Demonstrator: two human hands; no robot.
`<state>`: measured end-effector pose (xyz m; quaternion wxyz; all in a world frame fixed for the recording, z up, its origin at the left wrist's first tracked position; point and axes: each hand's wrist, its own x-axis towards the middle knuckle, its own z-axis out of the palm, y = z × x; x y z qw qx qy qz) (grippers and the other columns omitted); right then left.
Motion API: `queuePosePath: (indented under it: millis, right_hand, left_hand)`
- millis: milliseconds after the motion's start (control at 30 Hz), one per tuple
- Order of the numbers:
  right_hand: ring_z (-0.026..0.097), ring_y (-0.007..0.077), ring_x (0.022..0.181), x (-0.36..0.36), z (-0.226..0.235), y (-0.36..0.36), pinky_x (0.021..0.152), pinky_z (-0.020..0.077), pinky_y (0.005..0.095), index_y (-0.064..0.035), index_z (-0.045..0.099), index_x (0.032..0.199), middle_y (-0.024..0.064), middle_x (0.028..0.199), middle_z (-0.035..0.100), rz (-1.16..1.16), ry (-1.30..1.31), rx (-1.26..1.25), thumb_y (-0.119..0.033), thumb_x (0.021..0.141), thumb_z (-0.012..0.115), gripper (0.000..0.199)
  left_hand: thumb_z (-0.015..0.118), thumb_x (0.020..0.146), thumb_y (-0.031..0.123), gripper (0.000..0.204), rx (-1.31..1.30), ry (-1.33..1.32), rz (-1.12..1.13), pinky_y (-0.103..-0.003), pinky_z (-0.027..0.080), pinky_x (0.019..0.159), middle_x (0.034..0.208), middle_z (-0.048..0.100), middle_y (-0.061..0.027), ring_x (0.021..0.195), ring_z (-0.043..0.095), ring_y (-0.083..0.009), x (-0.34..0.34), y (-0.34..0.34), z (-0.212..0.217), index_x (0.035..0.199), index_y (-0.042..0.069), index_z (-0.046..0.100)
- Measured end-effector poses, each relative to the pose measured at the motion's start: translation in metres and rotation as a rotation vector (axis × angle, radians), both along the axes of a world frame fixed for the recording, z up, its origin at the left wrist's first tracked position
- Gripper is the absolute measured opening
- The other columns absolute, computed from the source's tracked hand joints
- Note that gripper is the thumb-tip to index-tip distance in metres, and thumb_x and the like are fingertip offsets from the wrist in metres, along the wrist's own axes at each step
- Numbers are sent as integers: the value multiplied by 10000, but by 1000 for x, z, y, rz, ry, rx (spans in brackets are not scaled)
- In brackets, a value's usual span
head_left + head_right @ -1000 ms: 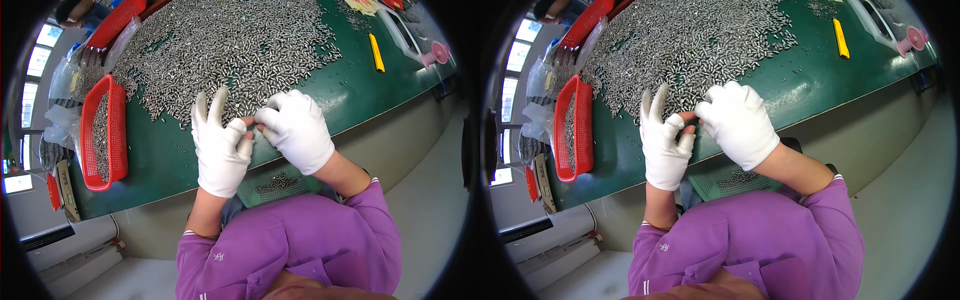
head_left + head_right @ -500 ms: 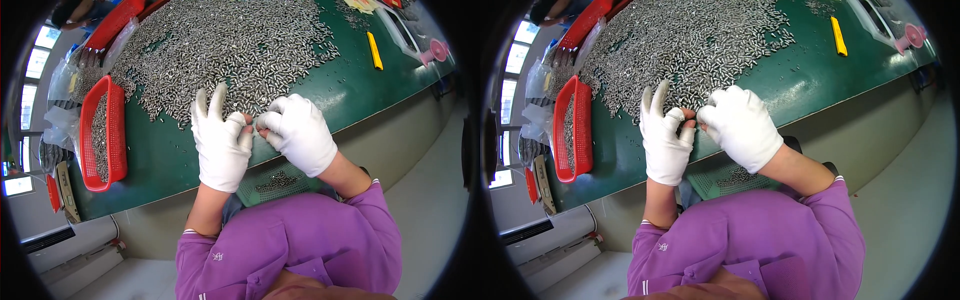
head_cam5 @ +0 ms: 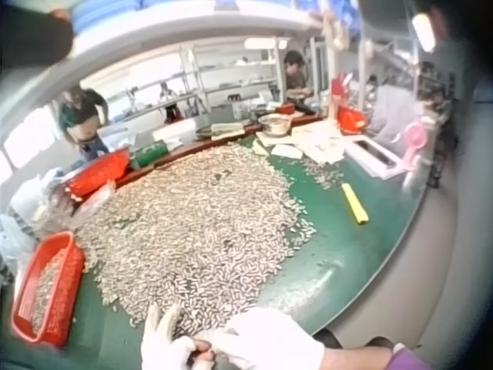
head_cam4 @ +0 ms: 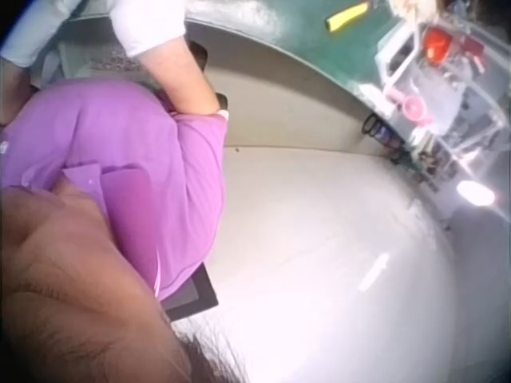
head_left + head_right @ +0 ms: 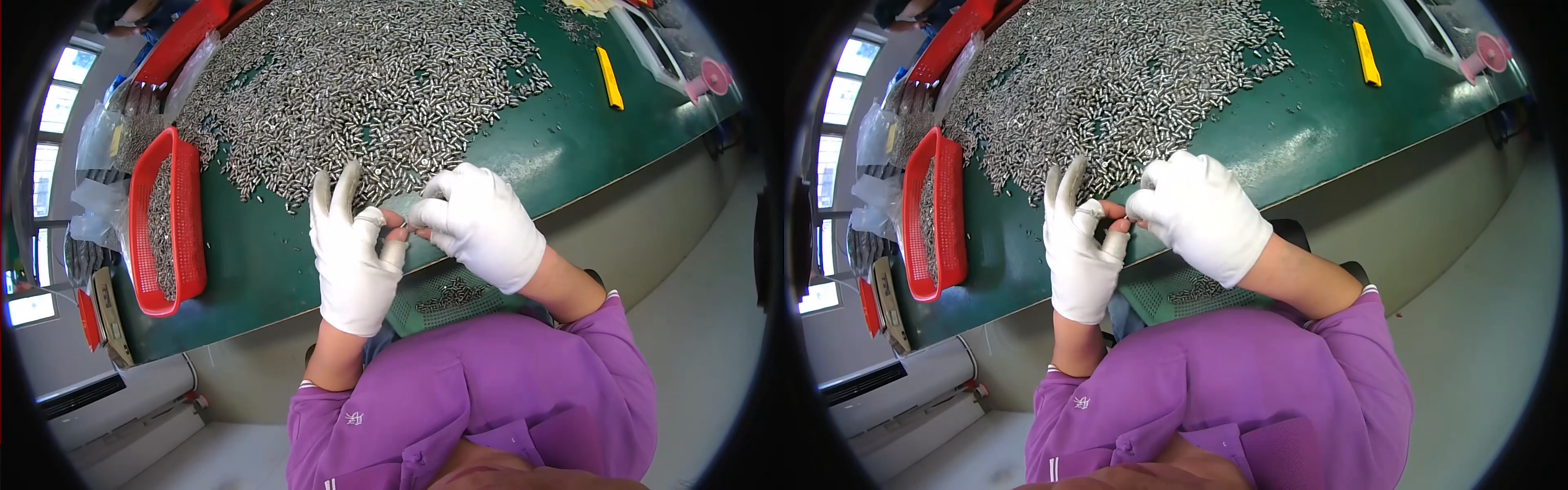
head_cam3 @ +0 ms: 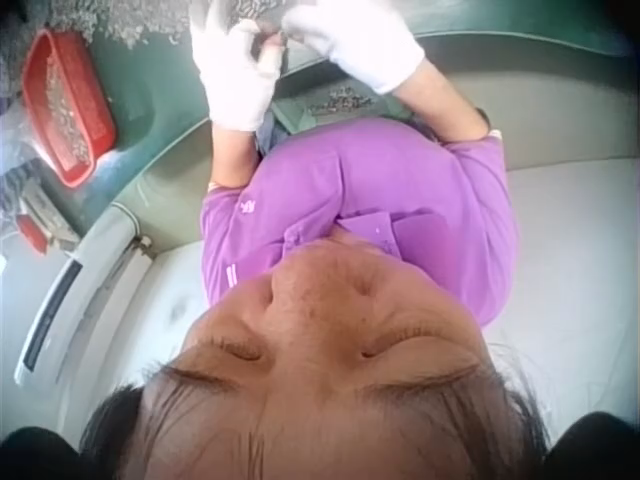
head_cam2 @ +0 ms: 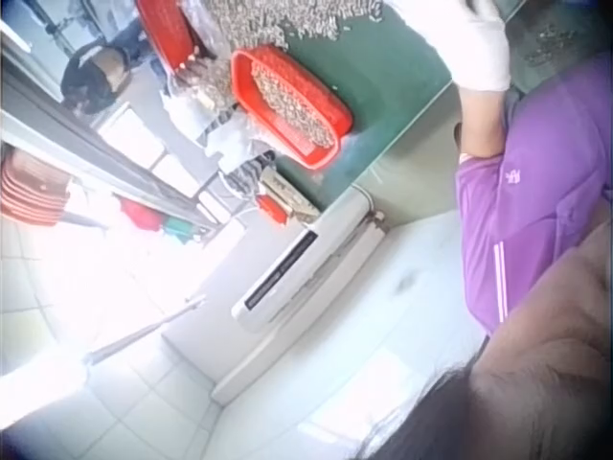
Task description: Inspecting and sorting a large quantity of small metal pins on a workbench.
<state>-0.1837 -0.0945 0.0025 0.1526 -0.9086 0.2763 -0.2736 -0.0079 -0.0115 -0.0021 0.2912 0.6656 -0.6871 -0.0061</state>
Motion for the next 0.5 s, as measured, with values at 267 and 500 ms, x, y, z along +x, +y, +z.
queuePosePath:
  millis: [267,500]
  right_hand:
    - [618,280,817,1,-3,0,706,508,424,-193,709,879,10,867,643,13,-88,-4,-191,743,803,166]
    - [617,257,848,-3,-4,12,730,507,408,-181,698,867,17,860,609,-79,-20,-2,-247,822,732,88]
  left_hand:
    - [820,740,103,280,-1,34,-25,-616,351,1137,1526,476,-182,1404,370,-545,1,7,1,937,110,622]
    - [771,760,67,217,4,19,2,-621,351,1137,1502,477,-222,1394,372,-550,3,8,-1,913,91,620]
